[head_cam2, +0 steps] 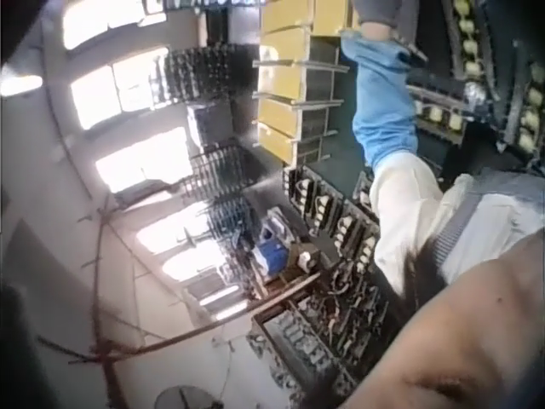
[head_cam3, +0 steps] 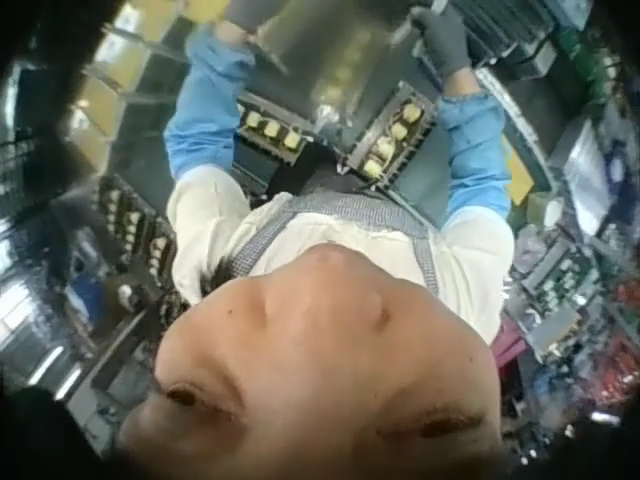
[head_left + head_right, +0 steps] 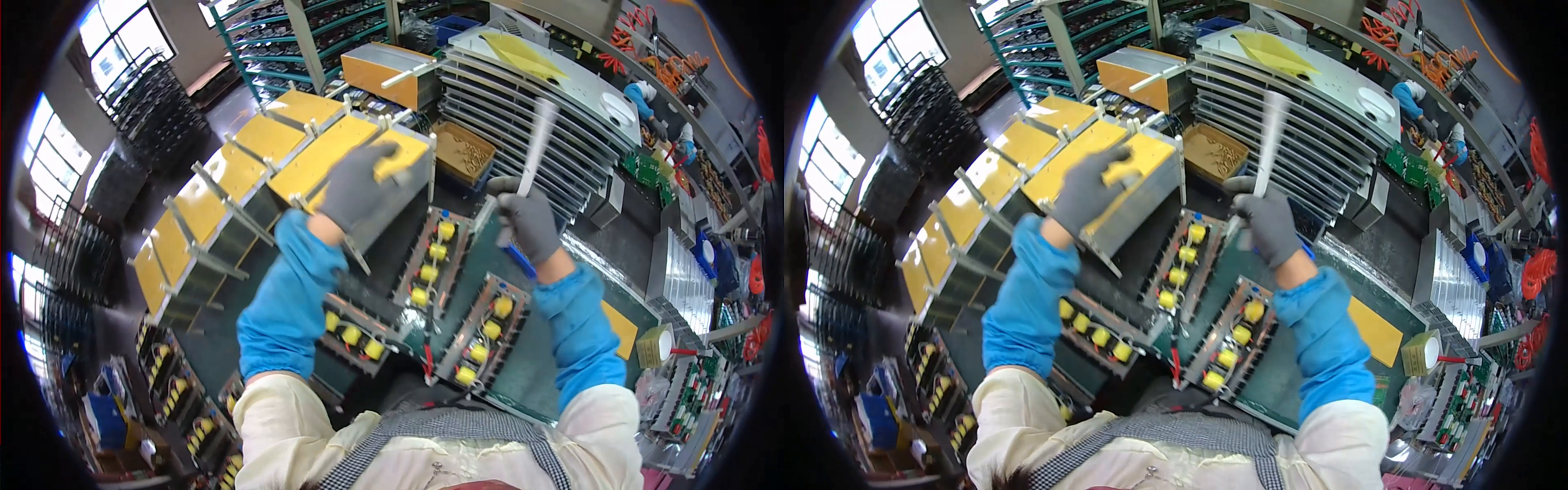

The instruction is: Assembling electronic inverter/transformer components and securing metal housing using a power screwdriver.

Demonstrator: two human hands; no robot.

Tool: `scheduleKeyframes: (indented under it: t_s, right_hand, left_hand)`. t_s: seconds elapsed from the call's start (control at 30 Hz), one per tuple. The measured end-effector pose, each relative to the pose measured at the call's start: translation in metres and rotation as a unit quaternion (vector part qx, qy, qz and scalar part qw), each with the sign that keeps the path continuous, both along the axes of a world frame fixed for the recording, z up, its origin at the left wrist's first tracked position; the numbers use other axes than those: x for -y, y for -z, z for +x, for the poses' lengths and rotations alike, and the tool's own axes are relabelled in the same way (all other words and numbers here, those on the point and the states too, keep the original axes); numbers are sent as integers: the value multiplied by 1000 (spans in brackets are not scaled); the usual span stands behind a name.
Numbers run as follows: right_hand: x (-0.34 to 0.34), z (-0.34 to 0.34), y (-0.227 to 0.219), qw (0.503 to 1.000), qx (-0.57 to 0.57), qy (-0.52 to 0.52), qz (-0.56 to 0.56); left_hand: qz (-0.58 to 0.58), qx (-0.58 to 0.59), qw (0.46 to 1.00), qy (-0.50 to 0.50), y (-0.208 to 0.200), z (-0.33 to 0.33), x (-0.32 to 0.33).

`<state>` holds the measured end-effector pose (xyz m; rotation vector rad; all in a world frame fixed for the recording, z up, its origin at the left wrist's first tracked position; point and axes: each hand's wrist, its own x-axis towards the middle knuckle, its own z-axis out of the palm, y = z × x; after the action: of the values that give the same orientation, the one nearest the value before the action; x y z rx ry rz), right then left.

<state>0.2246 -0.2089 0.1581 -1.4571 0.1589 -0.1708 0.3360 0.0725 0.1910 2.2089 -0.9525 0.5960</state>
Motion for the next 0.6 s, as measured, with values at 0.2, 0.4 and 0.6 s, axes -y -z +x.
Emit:
scheduleKeyframes:
  t_s: [0.2, 0.4, 0.6]
  right_hand:
    - [-24, 139, -55, 983, -57, 31, -173]
    - [-49, 283, -50, 969, -152, 63, -183]
    - [-53, 375, -9, 956, -189, 141, -174]
  left_hand:
    - [-145, -226, 958, -94, -13, 264, -55]
    - [-183, -292, 925, -157, 40, 418, -20]
    - [-298, -310, 884, -182, 78, 505, 3]
